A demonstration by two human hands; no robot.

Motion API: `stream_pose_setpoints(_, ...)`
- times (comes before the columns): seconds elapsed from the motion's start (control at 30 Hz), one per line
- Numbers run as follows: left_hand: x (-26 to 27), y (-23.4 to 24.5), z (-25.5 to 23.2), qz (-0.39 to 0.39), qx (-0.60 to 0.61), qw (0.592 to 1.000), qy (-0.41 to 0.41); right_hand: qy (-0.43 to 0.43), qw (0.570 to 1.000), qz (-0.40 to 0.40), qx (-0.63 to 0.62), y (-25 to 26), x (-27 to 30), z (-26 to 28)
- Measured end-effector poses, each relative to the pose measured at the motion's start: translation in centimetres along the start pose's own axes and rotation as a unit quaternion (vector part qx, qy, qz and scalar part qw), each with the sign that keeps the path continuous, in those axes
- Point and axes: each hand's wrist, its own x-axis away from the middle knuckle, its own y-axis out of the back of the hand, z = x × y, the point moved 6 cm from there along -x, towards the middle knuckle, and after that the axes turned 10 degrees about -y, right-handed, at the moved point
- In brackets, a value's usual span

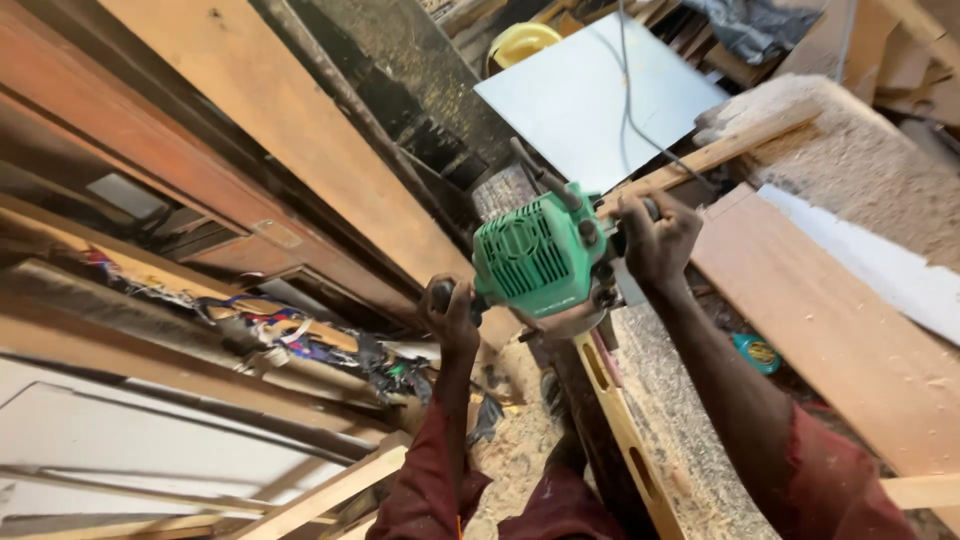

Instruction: Using a handheld electric router to carve a groove into a wooden plank

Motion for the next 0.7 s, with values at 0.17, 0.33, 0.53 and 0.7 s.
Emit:
stream_pose_setpoints(0.17,-0.5,0.0,0.3,-0.013,0.077,0.997,-0.002,0.011,1.000,0.000,-0.001,-0.2,-0.6,0.4)
stream_pose_setpoints(0.33,-1.2,-0.3,-0.2,0.004,0.043,0.999,-0.015,0.025,0.999,0.001,-0.020,-0.3,-1.2,-0.8)
stream_pose_setpoints(0.53,-2.2,-1.2,-0.5,0.023,0.049,0.998,-0.029,0.066,0.998,-0.016,-0.016,-1.1,-2.3,-1.4)
stream_pose_setpoints(0.7,-3.5,-1.8,1.2,0.012,0.010,0.998,-0.062,0.070,0.997,-0.031,0.018,-2.0,-3.2,-0.6)
